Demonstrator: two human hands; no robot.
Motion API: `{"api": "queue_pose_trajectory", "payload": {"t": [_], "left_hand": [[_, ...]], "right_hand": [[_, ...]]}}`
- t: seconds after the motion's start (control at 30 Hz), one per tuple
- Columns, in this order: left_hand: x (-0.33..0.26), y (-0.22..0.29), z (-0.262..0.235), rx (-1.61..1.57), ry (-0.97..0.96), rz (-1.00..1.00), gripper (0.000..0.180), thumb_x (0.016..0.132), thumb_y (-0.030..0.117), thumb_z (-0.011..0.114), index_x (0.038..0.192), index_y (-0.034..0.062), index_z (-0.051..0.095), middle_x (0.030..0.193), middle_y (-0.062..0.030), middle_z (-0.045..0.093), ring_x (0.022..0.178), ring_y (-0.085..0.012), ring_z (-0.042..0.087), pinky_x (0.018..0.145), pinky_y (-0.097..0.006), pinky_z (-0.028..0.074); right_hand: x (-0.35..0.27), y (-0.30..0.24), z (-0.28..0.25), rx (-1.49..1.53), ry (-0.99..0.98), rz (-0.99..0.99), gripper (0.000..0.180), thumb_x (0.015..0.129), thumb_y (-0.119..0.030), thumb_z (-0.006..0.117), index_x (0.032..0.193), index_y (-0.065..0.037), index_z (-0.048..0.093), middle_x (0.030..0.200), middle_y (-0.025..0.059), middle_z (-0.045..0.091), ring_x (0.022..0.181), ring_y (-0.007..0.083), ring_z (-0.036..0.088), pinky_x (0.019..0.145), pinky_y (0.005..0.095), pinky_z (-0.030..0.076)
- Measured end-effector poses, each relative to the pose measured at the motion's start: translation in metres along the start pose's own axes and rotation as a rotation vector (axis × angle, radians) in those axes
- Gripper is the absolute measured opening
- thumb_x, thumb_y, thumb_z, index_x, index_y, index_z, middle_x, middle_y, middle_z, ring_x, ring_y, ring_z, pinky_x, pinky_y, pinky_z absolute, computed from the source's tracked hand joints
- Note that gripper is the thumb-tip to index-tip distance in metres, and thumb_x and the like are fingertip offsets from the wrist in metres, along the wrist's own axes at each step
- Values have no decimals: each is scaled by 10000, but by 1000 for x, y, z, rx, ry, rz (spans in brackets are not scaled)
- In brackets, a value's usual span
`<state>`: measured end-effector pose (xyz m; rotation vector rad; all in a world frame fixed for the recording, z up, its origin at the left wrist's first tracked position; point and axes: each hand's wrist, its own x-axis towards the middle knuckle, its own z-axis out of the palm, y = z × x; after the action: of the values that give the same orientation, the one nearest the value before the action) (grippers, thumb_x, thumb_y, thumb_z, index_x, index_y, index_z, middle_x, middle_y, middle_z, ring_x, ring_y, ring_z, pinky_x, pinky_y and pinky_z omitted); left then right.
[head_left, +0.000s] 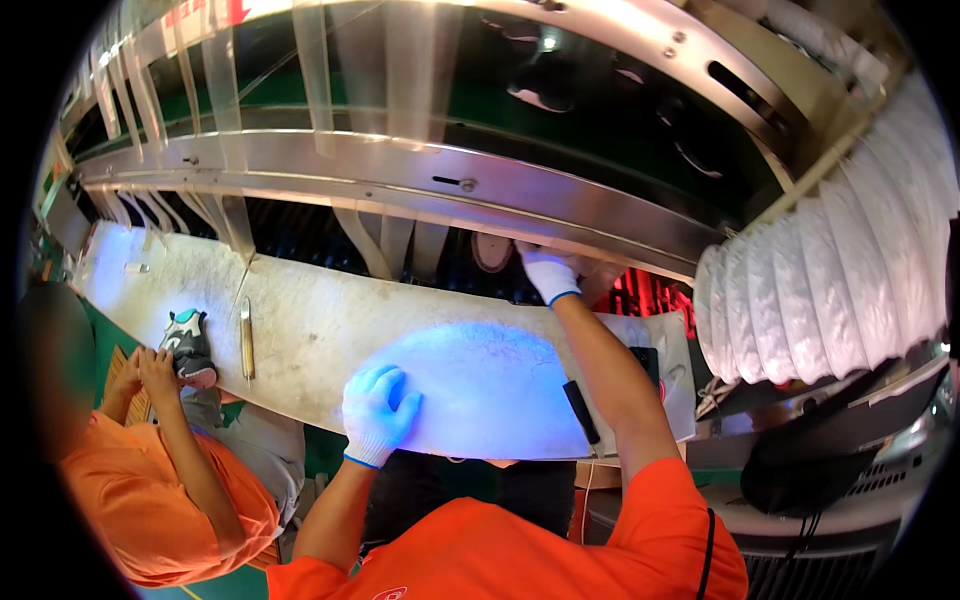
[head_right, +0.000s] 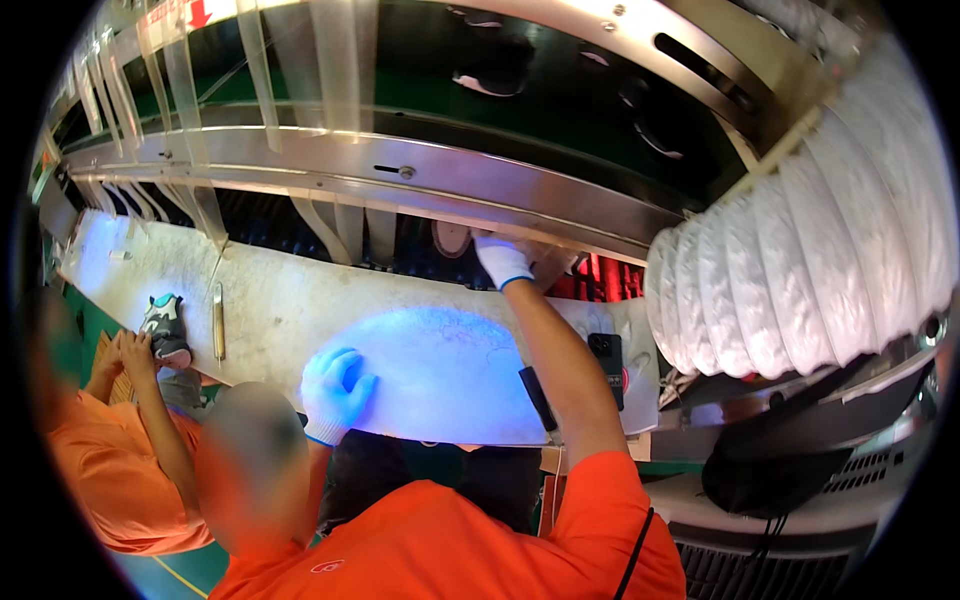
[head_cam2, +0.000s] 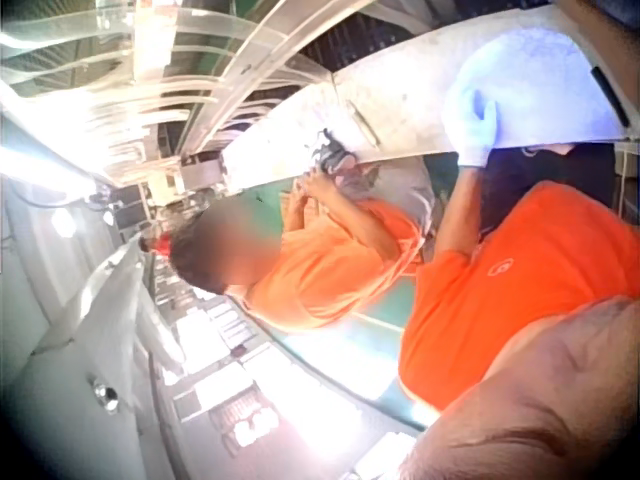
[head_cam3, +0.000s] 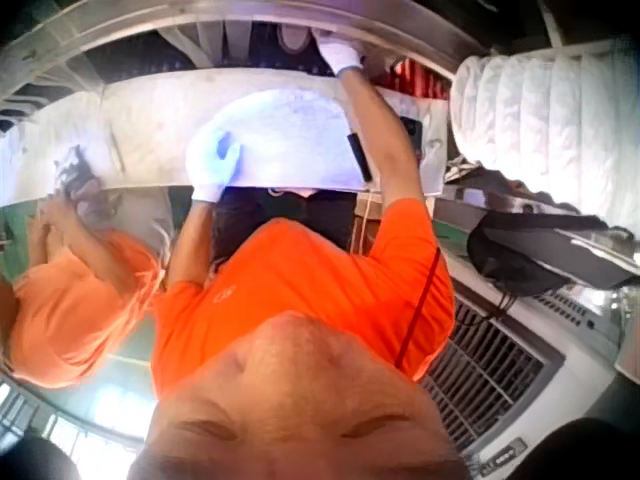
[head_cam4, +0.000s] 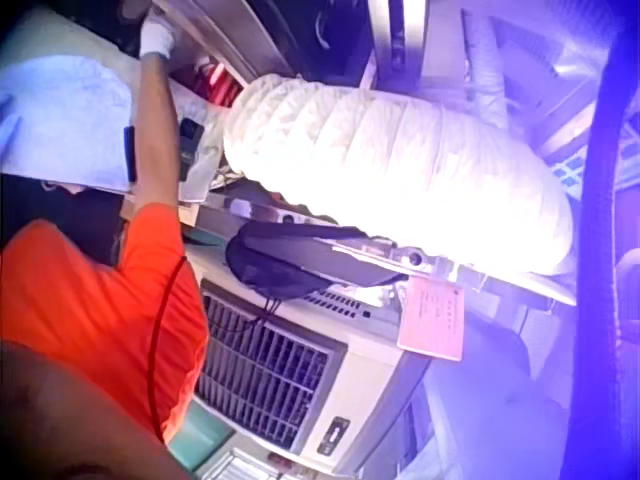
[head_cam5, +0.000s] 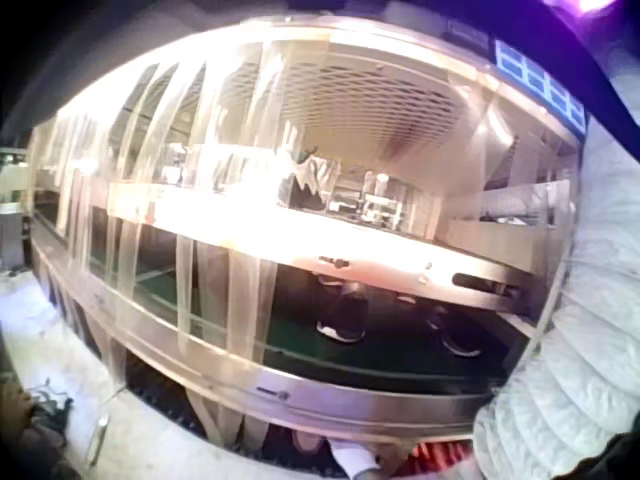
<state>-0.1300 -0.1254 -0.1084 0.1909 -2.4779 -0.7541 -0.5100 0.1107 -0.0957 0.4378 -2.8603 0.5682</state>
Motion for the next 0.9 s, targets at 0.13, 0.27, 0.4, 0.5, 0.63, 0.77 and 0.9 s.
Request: {"api": "queue_pose_trajectory", "payload": {"t": [0.13, 0.27, 0.4, 0.5, 0.63, 0.77, 0.9], "left_hand": [[5, 0, -7, 47, -27, -11, 402, 824, 319, 906, 1129, 77, 808, 1233, -124, 794, 1181, -378, 719, 1036, -501, 563], [1, -5, -9, 48, 4, 5, 388, 829, 303, 897, 1128, 79, 793, 1223, -117, 785, 1182, -376, 714, 1028, -503, 553], [6, -5, -10, -5, -12, -11, 351, 837, 292, 884, 1100, 77, 796, 1218, -117, 791, 1147, -372, 730, 1013, -505, 560], [3, -5, -13, -33, -24, -35, 360, 846, 313, 877, 1105, 78, 791, 1224, -129, 792, 1146, -365, 736, 1006, -510, 562], [2, -7, -12, -32, -74, -30, 379, 857, 354, 872, 1107, 84, 783, 1170, -126, 786, 1131, -377, 742, 994, -515, 584], [-4, -4, -12, -4, -163, -74, 402, 938, 420, 784, 1166, 89, 786, 1261, -124, 758, 1238, -359, 696, 1037, -510, 557], [-7, -4, -13, 16, -153, -87, 409, 965, 420, 757, 1211, 94, 782, 1237, -111, 749, 1210, -347, 684, 1063, -480, 525]], "right_hand": [[14, -28, 34, 14, 158, -32, 792, 1065, -750, 515, 1583, -163, 639, 1651, 171, 614, 1518, 443, 559, 1253, 609, 444], [42, -22, 54, 61, 172, -76, 701, 1058, -674, 567, 1482, -130, 688, 1519, 179, 679, 1382, 438, 624, 1161, 602, 497], [69, 48, 9, -4, -149, 122, 619, 1044, -590, 599, 1419, -109, 702, 1448, 180, 691, 1310, 417, 643, 1106, 570, 519], [67, 106, -23, -22, -330, 195, 558, 1033, -528, 623, 1372, -93, 712, 1394, 181, 700, 1257, 402, 657, 1064, 547, 535], [48, 160, -43, -26, -393, 241, 476, 1019, -444, 656, 1309, -73, 726, 1323, 182, 712, 1185, 381, 676, 1009, 516, 556], [43, 162, -36, -38, -206, 293, 395, 1005, -360, 688, 1246, -52, 740, 1252, 183, 724, 1113, 361, 695, 954, 485, 578], [32, 129, -22, 65, -36, 311, 313, 990, -276, 720, 1184, -31, 754, 1181, 184, 736, 1042, 340, 714, 899, 453, 600]]}}
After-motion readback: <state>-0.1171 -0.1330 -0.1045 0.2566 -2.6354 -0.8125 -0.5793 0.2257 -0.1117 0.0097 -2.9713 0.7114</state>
